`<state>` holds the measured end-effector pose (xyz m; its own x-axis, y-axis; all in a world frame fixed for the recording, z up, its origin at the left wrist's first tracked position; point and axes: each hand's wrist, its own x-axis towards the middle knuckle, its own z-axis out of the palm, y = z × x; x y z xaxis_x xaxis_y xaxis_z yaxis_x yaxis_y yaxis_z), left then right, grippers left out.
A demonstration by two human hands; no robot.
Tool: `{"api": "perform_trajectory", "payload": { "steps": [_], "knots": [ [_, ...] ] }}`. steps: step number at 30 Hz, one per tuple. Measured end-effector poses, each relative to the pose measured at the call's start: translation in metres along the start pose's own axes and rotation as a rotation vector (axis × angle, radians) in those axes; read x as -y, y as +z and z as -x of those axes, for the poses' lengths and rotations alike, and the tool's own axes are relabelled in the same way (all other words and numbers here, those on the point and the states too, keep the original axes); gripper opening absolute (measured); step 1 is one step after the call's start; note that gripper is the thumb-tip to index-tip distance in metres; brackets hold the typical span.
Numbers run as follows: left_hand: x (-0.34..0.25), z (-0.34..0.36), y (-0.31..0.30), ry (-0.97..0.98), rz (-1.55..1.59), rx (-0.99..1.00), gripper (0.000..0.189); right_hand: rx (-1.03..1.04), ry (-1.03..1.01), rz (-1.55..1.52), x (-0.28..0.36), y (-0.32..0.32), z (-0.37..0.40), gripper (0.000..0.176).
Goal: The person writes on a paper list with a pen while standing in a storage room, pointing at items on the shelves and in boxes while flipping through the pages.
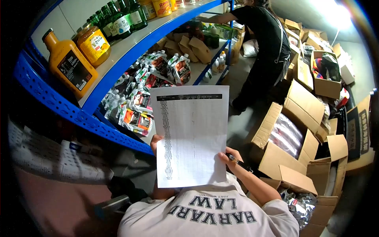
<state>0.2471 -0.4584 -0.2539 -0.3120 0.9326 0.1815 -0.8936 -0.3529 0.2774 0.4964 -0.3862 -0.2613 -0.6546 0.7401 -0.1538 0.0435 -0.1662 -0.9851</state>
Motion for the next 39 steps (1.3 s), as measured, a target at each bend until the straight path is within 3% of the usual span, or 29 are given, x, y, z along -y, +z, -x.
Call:
{"api": "perform_trajectory", "payload": {
  "steps": [15,22,24,25,26,27,28,31,35,39],
  "knots": [
    [0.003,-0.002,-0.004,-0.077,0.039,0.032,0.033,-0.087,-0.094,0.065,0.009,0.011,0.023,0.02],
    [-0.021,-0.012,0.014,-0.274,-0.122,-0.082,0.036,-0.213,-0.207,0.201,0.048,0.011,0.012,0.016],
    [-0.031,-0.015,0.04,-0.114,-0.577,-0.174,0.037,-0.265,-0.371,0.406,0.05,0.005,-0.003,0.014],
    [-0.037,-0.017,0.049,-0.044,-0.619,-0.204,0.038,-0.298,-0.502,0.283,0.033,-0.001,-0.018,0.014],
    [-0.037,-0.016,0.069,-0.016,-0.578,-0.24,0.038,-0.261,-0.518,0.341,0.051,0.002,-0.019,0.017],
    [-0.048,-0.02,0.065,-0.051,-0.531,-0.094,0.039,-0.29,-0.514,0.316,0.056,0.004,-0.024,0.021],
    [-0.056,-0.02,0.056,-0.071,-0.439,-0.119,0.041,-0.32,-0.509,0.292,0.06,0.007,-0.029,0.026],
    [-0.061,-0.002,0.088,-0.057,-0.379,-0.138,0.043,-0.34,-0.577,0.131,0.089,0.03,-0.037,0.021],
    [-0.063,0.028,0.093,0.182,-0.715,-0.062,0.051,-0.312,-0.518,0.126,0.124,0.051,-0.027,0.022],
    [-0.065,0.031,0.098,0.173,-0.497,-0.021,0.038,-0.33,-0.603,0.081,0.127,0.055,-0.035,0.022]
  ]
}}
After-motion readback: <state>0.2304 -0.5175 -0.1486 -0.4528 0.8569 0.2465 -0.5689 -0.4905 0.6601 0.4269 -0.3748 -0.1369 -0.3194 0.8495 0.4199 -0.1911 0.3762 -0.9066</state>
